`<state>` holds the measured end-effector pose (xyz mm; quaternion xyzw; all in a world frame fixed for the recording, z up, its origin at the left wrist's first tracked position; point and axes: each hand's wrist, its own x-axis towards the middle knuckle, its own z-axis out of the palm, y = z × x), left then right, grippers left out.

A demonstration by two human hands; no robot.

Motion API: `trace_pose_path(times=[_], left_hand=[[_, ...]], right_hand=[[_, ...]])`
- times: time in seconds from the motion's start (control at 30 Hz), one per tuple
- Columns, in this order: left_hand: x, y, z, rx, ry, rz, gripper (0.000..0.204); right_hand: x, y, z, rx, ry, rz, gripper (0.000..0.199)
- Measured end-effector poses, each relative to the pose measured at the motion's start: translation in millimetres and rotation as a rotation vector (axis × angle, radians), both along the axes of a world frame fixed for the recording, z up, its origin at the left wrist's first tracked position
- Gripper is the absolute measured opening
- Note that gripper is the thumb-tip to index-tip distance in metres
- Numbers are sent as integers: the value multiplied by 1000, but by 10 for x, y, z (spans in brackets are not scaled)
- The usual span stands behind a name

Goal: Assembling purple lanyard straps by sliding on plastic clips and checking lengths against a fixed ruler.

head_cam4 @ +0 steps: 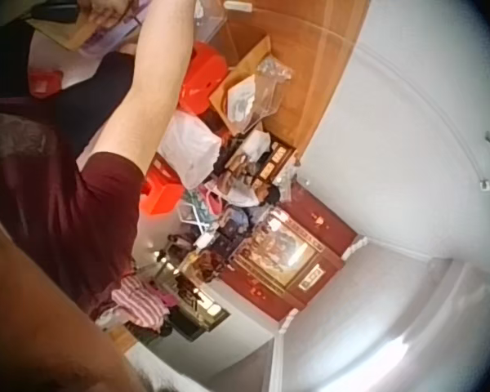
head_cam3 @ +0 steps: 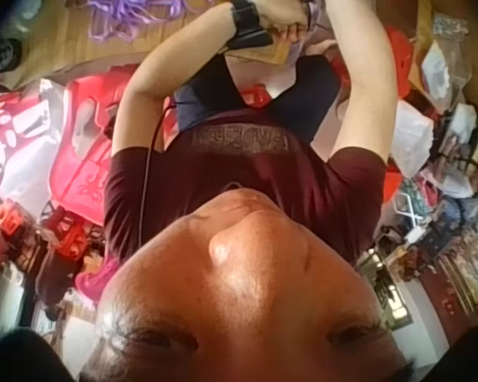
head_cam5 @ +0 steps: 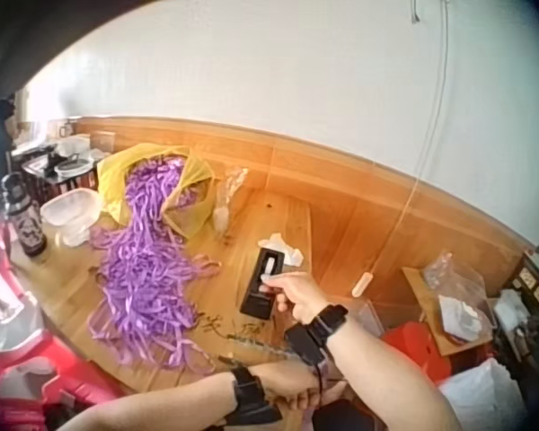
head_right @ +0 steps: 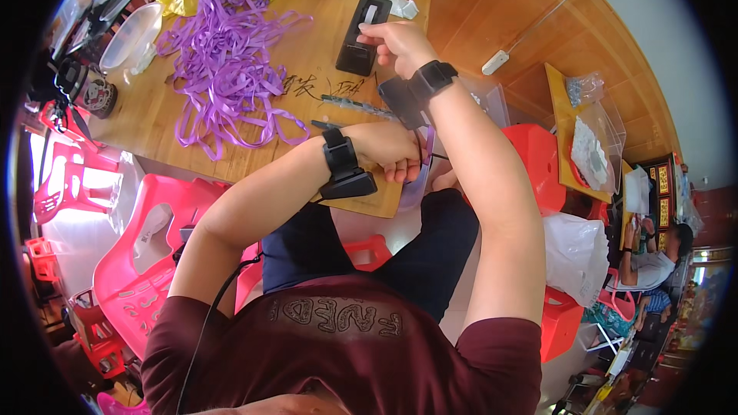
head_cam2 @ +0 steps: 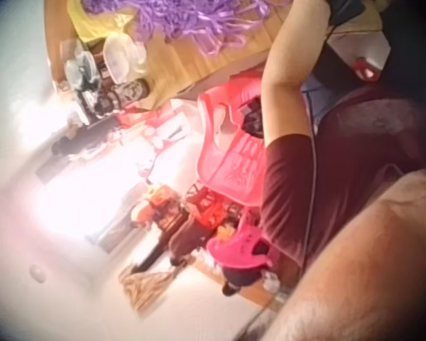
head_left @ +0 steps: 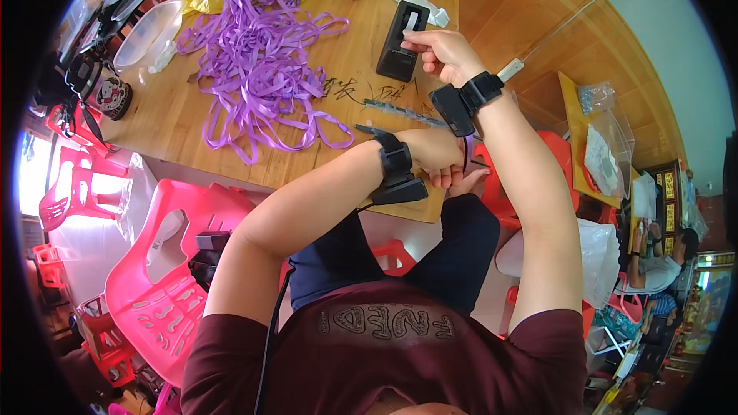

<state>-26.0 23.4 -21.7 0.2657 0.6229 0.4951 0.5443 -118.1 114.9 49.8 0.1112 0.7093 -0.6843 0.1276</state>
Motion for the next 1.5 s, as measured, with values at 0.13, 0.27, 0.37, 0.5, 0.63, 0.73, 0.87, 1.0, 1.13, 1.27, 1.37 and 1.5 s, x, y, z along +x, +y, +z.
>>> trace_pose_path(times=[0.13,0.27,0.37,0.5,0.63,0.73,0.87,1.0,1.13,1.27,1.37,1.5], left_hand=[[4,13,-14,1,-39,54,18],[0,18,-101,14,-13,47,27],[34,1,-50,67,-91,56,25],[70,-27,-41,61,-3,23,19],[90,-33,21,1,-69,99,18],[107,-54,210,-118,-45,29,19],[169,-126,290,-23,36,24,19],[105,-81,170,-48,36,-1,21],[84,-51,160,-73,33,-19,19],[118,-70,252,-42,10,9,17],[113,-67,226,-39,62,15,22],[144,-47,272,-35,45,19,24]], right_hand=[[118,-44,54,-51,70,-14,20],[376,-82,119,-110,119,19,16],[505,-27,-21,-180,-42,122,15],[476,-17,-202,-199,-220,88,14],[417,12,-175,-47,-156,111,17],[435,170,-222,124,-205,249,18],[734,403,-115,119,-143,252,22],[1050,857,187,372,4,405,23],[1213,1129,222,747,-17,574,22],[1172,1191,30,844,190,687,21],[1127,1100,67,897,125,699,21],[1042,1123,7,947,42,691,24]])
